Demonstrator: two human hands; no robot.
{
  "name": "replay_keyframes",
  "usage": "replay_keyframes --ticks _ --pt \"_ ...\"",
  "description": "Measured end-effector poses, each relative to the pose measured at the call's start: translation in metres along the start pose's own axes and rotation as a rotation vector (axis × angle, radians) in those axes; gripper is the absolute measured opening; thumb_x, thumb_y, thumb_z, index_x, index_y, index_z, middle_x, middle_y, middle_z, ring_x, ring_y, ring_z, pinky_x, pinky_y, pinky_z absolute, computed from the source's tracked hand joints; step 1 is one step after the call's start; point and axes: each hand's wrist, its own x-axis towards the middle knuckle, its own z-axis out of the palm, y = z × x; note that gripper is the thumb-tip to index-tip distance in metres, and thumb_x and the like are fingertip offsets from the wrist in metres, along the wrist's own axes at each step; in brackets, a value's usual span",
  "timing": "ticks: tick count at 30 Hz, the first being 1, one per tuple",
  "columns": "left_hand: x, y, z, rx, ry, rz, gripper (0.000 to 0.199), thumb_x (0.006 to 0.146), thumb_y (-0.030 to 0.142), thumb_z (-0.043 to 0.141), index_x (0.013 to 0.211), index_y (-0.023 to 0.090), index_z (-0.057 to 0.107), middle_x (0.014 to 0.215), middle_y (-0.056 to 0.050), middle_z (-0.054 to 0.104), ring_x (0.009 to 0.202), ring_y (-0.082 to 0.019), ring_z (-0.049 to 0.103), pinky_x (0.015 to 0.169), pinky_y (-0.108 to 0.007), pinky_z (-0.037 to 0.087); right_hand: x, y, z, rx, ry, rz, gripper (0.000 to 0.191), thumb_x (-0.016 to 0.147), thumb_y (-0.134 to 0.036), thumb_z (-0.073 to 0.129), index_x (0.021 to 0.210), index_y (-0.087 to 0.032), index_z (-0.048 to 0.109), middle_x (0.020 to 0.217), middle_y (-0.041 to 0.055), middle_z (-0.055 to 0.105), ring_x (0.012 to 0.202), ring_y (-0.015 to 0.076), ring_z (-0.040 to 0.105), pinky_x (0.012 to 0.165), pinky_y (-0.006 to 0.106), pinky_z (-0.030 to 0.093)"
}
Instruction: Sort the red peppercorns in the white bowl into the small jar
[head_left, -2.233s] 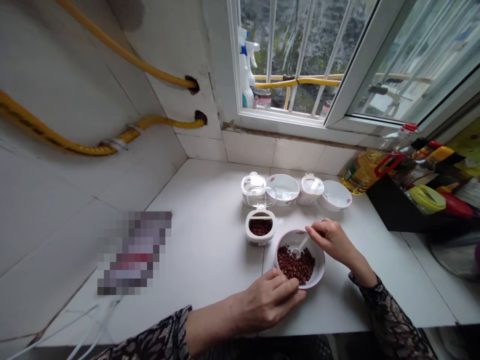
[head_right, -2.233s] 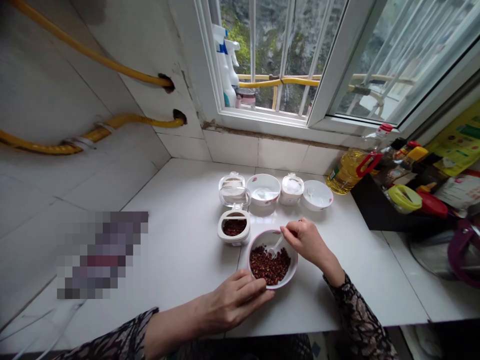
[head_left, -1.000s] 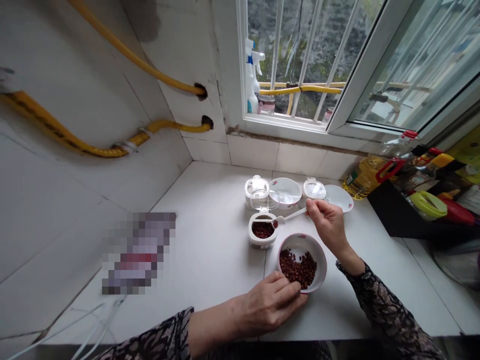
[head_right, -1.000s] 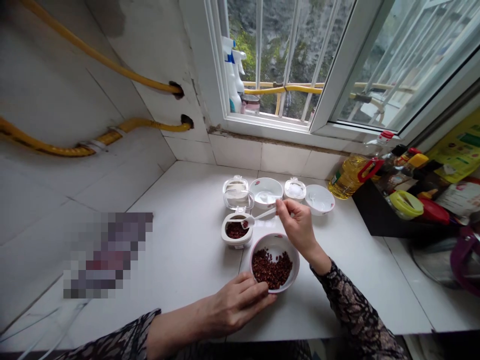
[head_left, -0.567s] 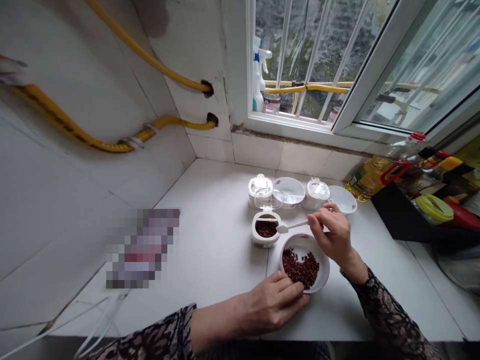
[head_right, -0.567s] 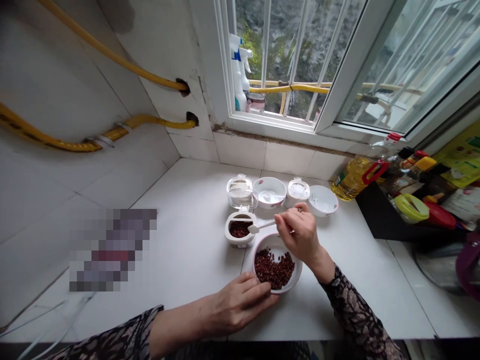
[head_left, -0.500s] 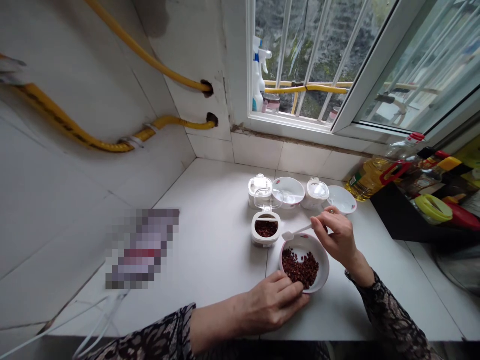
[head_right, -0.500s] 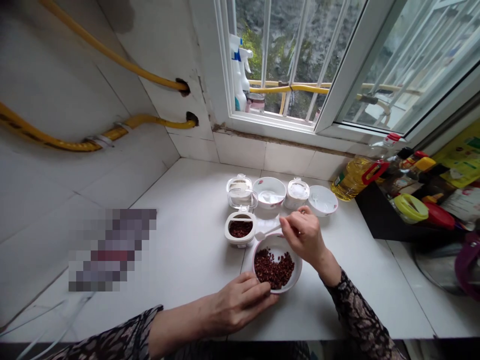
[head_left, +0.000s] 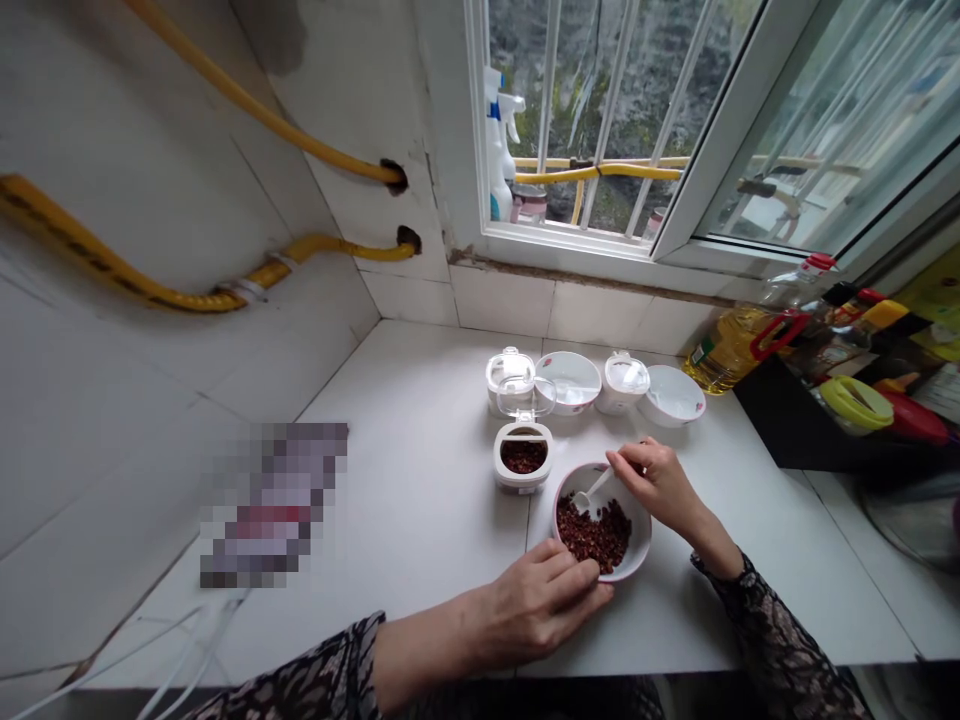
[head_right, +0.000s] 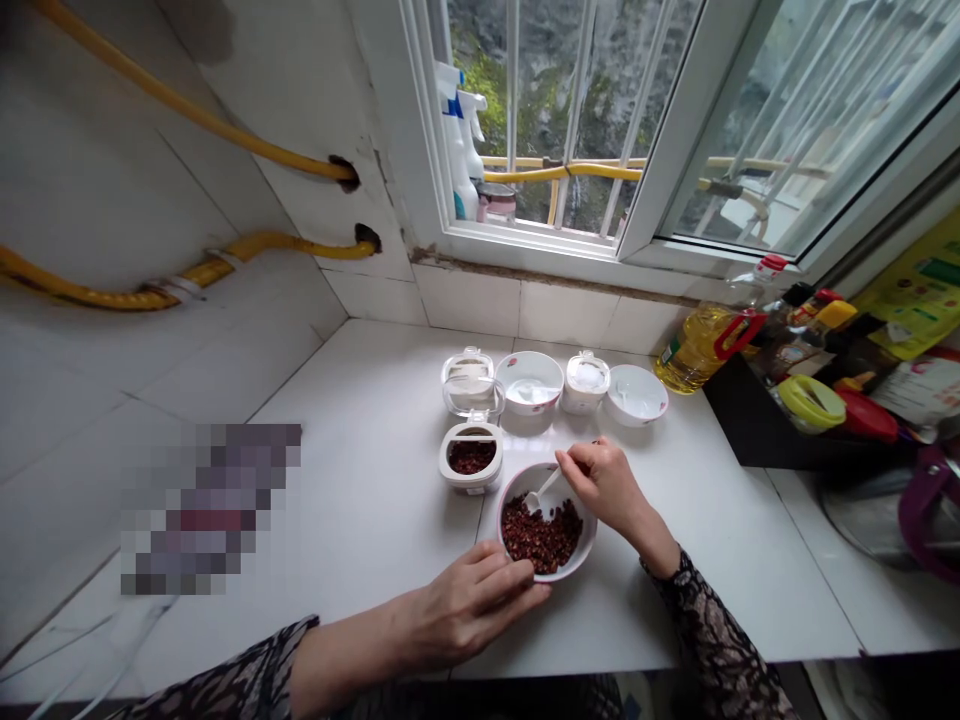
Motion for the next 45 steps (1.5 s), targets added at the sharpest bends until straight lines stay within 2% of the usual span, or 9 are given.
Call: replay_keyframes --ticks 3,7,13,19,26,33,39,42,45 --pt "0.0 0.0 0.001 -0.004 -0.006 -0.003 0.02 0.097 0.009 0.046 0.105 0.006 0.064 0.092 -0.009 0.062 0.068 -0.014 0.05 0.063 -0.029 0.046 0.0 0.003 -0.004 0.028 0.002 0.051 0.05 0.098 -0.037 0.044 0.052 -0.019 0.045 0.047 -0.0024 0.048 0.05 0.0111 0.039 0.059 0.026 0.034" --pt "-0.001 0.0 0.002 -0.01 -0.011 -0.003 0.019 0.097 0.01 0.047 0.106 0.006 0.063 0.093 -0.01 0.062 0.067 -0.014 0.05 0.064 -0.029 0.046 0.001 0.002 -0.003 -0.076 0.081 0.018 0.048 0.098 -0.035 0.044 0.052 -0.02 0.043 0.047 -0.0026 0.047 0.049 0.0109 0.038 0.062 0.027 0.033" --pt "0.0 0.0 0.002 -0.01 0.009 -0.004 0.02 0.097 0.009 0.046 0.103 0.006 0.064 0.091 -0.009 0.061 0.068 -0.014 0.049 0.063 -0.029 0.045 0.002 -0.008 0.003 -0.082 0.009 -0.057 0.045 0.098 -0.03 0.044 0.055 -0.019 0.046 0.05 -0.003 0.049 0.048 0.01 0.037 0.066 0.028 0.033" --pt "0.002 0.0 0.0 -0.025 0.007 -0.004 0.021 0.097 0.008 0.044 0.105 0.005 0.064 0.093 -0.01 0.061 0.069 -0.015 0.05 0.063 -0.03 0.044 -0.001 -0.008 -0.004 0.092 -0.039 0.073 0.046 0.096 -0.036 0.045 0.055 -0.018 0.053 0.051 -0.0002 0.055 0.052 0.0117 0.043 0.061 0.027 0.037" --pt "-0.001 0.0 0.001 -0.019 -0.011 0.002 0.019 0.096 0.009 0.048 0.106 0.005 0.063 0.093 -0.01 0.061 0.068 -0.015 0.05 0.064 -0.03 0.045 -0.001 -0.004 -0.011 0.289 0.012 0.274 0.046 0.091 -0.046 0.049 0.054 -0.017 0.054 0.051 -0.0004 0.05 0.052 0.0118 0.045 0.051 0.024 0.034" --pt "-0.003 0.0 0.003 -0.002 -0.024 0.004 0.02 0.096 0.01 0.047 0.107 0.006 0.063 0.092 -0.01 0.061 0.068 -0.014 0.05 0.065 -0.029 0.046 -0.002 -0.002 -0.01 0.344 0.005 0.342 0.048 0.087 -0.05 0.05 0.052 -0.018 0.049 0.049 -0.0018 0.043 0.05 0.0105 0.039 0.048 0.023 0.031" --pt "-0.002 0.0 0.003 -0.009 -0.004 -0.003 0.021 0.097 0.009 0.045 0.105 0.006 0.064 0.093 -0.01 0.062 0.069 -0.014 0.05 0.066 -0.029 0.046 -0.002 0.005 -0.006 0.53 -0.017 0.453 0.053 0.081 -0.059 0.054 0.05 -0.019 0.045 0.048 -0.0039 0.034 0.047 0.0083 0.029 0.045 0.024 0.023" --pt "-0.003 0.0 0.003 -0.017 -0.015 -0.002 0.021 0.097 0.009 0.045 0.106 0.006 0.063 0.094 -0.01 0.062 0.068 -0.015 0.05 0.066 -0.03 0.045 0.003 0.004 -0.005 0.616 -0.008 0.51 0.054 0.078 -0.063 0.058 0.049 -0.019 0.043 0.047 -0.0042 0.034 0.047 0.0079 0.027 0.044 0.024 0.021" --pt "-0.004 0.0 0.003 -0.025 -0.013 -0.009 0.02 0.096 0.009 0.047 0.107 0.005 0.063 0.093 -0.01 0.062 0.068 -0.015 0.05 0.065 -0.03 0.045 0.015 -0.006 -0.008 0.632 0.058 0.473 0.053 0.078 -0.062 0.059 0.051 -0.019 0.045 0.048 -0.0034 0.038 0.047 0.0086 0.03 0.045 0.024 0.024"
